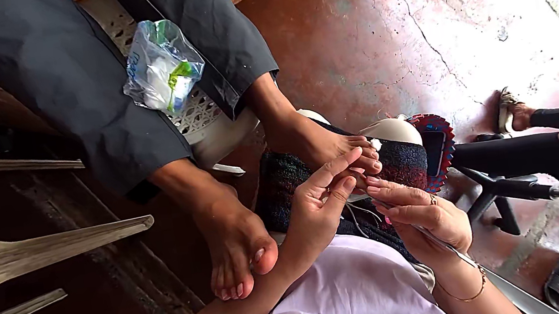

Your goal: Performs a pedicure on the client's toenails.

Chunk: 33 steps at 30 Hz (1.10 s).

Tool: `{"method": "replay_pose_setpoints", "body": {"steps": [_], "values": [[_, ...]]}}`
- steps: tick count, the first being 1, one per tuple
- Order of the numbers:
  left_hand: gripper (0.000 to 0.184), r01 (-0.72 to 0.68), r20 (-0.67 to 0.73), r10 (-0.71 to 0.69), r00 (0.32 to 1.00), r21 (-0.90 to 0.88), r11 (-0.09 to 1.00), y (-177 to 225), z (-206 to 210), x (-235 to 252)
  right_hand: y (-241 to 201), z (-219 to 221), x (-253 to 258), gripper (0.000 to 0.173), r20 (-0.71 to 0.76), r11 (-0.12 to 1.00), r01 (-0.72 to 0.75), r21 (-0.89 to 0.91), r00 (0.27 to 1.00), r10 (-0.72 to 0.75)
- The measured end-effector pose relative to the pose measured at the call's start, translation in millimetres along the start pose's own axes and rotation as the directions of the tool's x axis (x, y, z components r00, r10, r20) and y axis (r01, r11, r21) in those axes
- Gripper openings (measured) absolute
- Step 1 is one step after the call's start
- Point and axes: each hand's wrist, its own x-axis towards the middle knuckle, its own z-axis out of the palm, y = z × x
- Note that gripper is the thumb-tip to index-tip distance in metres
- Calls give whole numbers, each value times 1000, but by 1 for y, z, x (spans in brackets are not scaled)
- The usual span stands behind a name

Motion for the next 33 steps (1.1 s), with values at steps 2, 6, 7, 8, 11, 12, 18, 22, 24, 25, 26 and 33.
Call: {"method": "replay_pose_setpoints", "body": {"steps": [2, 6, 7, 8, 11, 12, 18, 22, 24, 25, 26, 33], "values": [[33, -5, 4, 5, 1000, -3, 1000, 0, 0, 0, 2, -1, 0, 6, 9, 1000, 21, -12, 1000, -21], [34, 9, -3, -9, 1000, -10, 1000, 1, 0, 0, 3, 0, -1, 6, 17, 998, 59, -39, 998, -58], [34, 7, -4, -7, 1000, -5, 1000, 1, 0, 0, 3, 1, -1, 6, 25, 993, 88, -74, 996, -87], [33, 5, -2, -5, 1000, -1, 1000, 1, 0, 0, 4, 1, -2, 6, 32, 989, 110, -101, 994, -108], [34, 8, 1, -8, 1000, 15, 1000, 0, -1, 0, 6, 2, -3, 6, 12, 989, 115, -95, 993, -114], [34, 11, 1, -11, 1000, 17, 1000, 0, -1, 0, 6, 3, -4, 7, -6, 993, 97, -70, 995, -98], [34, 35, -10, -35, 999, -20, 999, 0, 0, -1, 6, 4, -5, 6, 23, 973, 144, -178, 990, -143], [34, 28, -11, -28, 1000, -25, 999, -1, 0, -1, 8, 4, -5, 6, 24, 972, 152, -180, 988, -150], [35, 25, -14, -26, 1000, -32, 999, -1, 0, -1, 9, 4, -5, 6, 21, 973, 154, -174, 988, -153], [35, 24, -16, -25, 1000, -33, 999, -1, 0, -2, 9, 4, -4, 7, 18, 972, 159, -174, 987, -159], [35, 24, -16, -25, 1000, -32, 999, -1, 0, -2, 10, 4, -4, 7, 15, 970, 166, -177, 986, -166], [35, 36, -10, -37, 999, -40, 999, -1, -1, -1, 12, 1, -1, 6, 31, 970, 182, -162, 983, -180]]}}
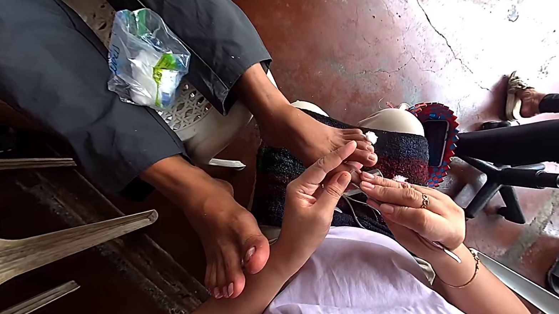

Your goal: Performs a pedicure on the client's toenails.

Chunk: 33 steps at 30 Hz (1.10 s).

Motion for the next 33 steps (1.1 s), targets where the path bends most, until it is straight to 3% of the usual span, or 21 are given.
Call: {"method": "replay_pose_setpoints", "body": {"steps": [5, 7, 12, 23, 30, 33], "values": [[35, -4, 19, 4, 1000, -7, 1000, -1, -1, 1, -5, 2, 0, 11, -64, 938, -202, 281, 972, 228], [36, -5, 29, 5, 1000, -16, 1000, -1, -2, 1, -10, 3, 1, 11, -79, 931, -235, 278, 961, 266], [53, 6, 111, 3, 994, -82, 997, -2, -6, 1, -13, 6, 3, 11, -90, 951, -226, 209, 964, 249], [55, -2, 101, 9, 995, -70, 998, -3, -5, 1, -7, 2, 1, 10, -68, 974, -165, 152, 982, 177], [56, -1, 97, 6, 995, -53, 999, -3, -5, 1, 0, 0, 3, 11, -58, 960, -180, 214, 979, 196], [56, -15, 109, 21, 994, -59, 998, -3, -6, 1, 0, 0, 3, 14, -53, 892, -257, 373, 953, 297]]}}
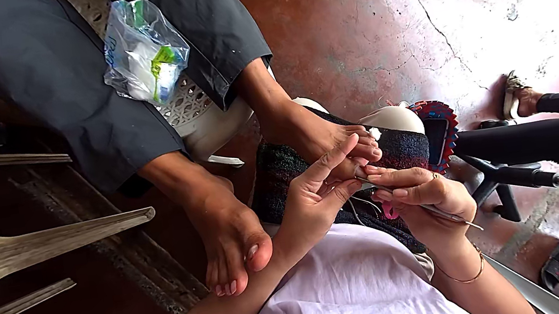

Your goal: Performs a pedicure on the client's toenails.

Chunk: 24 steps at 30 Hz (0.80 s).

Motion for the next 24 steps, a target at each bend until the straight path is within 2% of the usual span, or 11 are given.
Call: {"method": "replay_pose_setpoints", "body": {"steps": [3, 13, 24], "values": [[56, 3, -4, -3, 1000, -6, 1000, 1, 0, 0, -2, 1, -2, 14, -9, 999, -43, 29, 999, 43], [56, 10, -2, -10, 1000, 24, 1000, 0, 0, 1, 2, 4, -6, 13, 15, 989, 110, -100, 994, -109], [56, 11, 4, -11, 1000, 15, 1000, 0, 0, 0, 8, 3, -7, 14, -3, 984, 139, -113, 990, -140]]}}
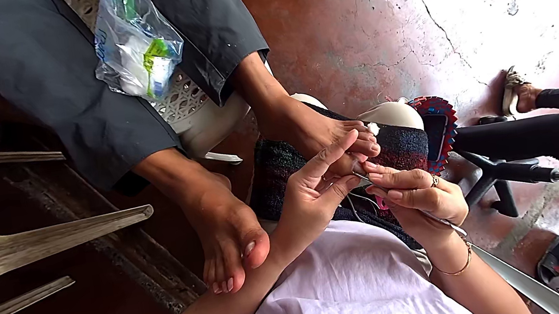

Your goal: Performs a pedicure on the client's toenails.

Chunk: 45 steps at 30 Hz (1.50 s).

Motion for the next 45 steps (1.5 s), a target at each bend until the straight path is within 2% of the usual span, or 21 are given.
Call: {"method": "replay_pose_setpoints", "body": {"steps": [15, 22, 30, 39, 41, 45], "values": [[57, -9, 10, 9, 1000, 24, 1000, 0, -2, -1, 2, -2, 5, 11, 29, 1000, -4, 12, 1000, 3], [56, -12, 0, 12, 1000, -8, 1000, 2, 0, 0, -3, -2, 2, 18, -23, 971, -152, 184, 987, 158], [55, 0, -2, 0, 1000, 9, 1000, 2, 0, 0, -6, 5, -5, 14, 0, 996, 28, -85, 1000, -28], [55, 4, -6, -4, 1000, -6, 1000, 2, 1, -1, -1, 7, -3, 12, 14, 980, 111, -164, 994, -110], [55, 1, -4, -1, 1000, -12, 1000, 2, 1, -1, -4, 5, 0, 11, 15, 994, 47, -102, 999, -46], [55, 0, -6, 0, 1000, -30, 1000, 3, 0, -1, -12, 0, 6, 17, -34, 978, -165, 128, 985, 170]]}}
